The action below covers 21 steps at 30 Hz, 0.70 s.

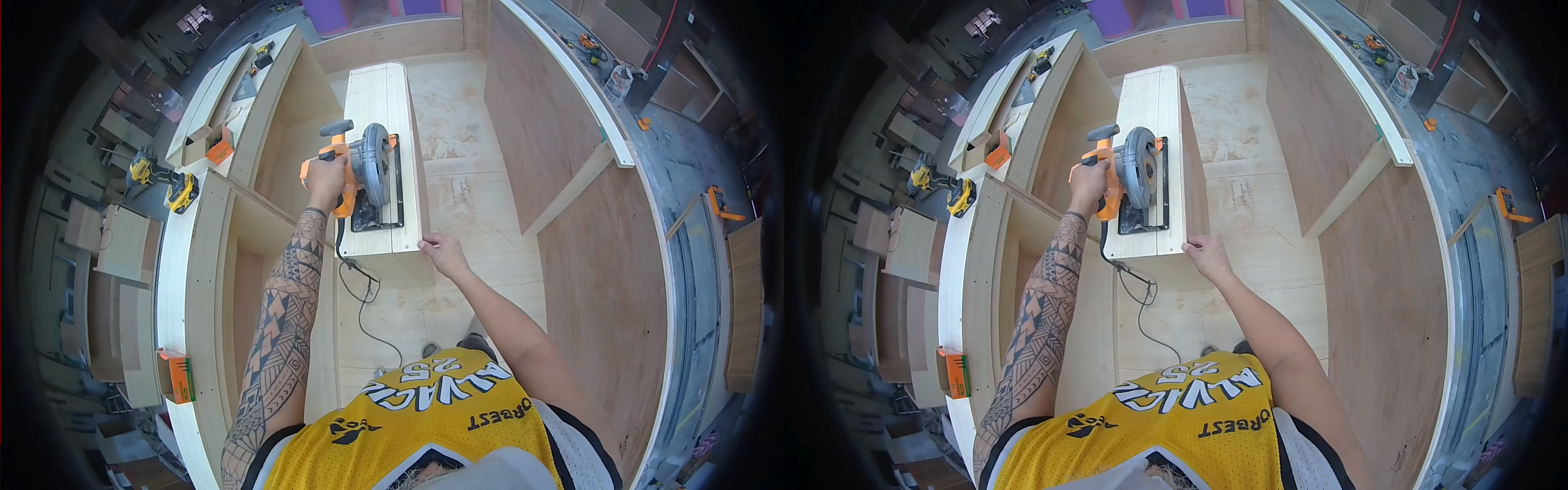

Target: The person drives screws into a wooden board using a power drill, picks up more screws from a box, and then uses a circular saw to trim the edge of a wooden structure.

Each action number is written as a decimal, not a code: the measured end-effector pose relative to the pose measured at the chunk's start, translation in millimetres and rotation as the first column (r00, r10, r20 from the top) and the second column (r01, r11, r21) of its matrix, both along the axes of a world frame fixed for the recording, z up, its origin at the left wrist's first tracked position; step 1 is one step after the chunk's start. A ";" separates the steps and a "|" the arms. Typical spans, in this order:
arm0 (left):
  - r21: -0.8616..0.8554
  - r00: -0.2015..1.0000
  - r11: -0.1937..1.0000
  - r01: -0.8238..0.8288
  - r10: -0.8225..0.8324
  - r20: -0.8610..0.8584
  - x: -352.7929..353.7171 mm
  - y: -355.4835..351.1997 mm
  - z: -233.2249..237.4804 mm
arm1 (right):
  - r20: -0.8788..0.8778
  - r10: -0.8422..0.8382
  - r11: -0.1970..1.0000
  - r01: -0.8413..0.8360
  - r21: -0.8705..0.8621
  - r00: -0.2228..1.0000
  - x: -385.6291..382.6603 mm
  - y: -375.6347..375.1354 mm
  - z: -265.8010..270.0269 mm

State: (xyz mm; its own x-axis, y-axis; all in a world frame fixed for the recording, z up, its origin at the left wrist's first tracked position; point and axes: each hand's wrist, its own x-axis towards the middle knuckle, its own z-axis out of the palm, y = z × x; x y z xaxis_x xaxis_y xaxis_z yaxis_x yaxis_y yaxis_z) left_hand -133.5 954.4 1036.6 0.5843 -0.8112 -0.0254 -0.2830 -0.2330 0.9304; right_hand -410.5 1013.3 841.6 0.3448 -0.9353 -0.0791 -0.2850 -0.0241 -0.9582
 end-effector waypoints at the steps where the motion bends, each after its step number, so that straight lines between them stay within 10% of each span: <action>1: -0.005 1.000 1.000 0.005 -0.005 -0.003 0.2 0.3 -0.1 | 0.002 -0.002 1.000 0.002 0.000 1.000 0.1 0.8 -2.6; 21: 0.019 1.000 1.000 -0.015 0.015 0.024 4.6 -3.8 -1.9 | -0.017 -0.023 0.998 0.022 -0.051 1.000 -4.2 26.6 5.7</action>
State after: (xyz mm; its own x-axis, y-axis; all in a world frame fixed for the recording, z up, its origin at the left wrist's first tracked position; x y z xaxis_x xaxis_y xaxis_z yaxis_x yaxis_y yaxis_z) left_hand -128.9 950.7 1034.7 0.5969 -0.8019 -0.0263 -0.3019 -0.2549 0.9186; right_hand -414.8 1039.9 847.3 0.3230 -0.9457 -0.0373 -0.3024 -0.0658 -0.9509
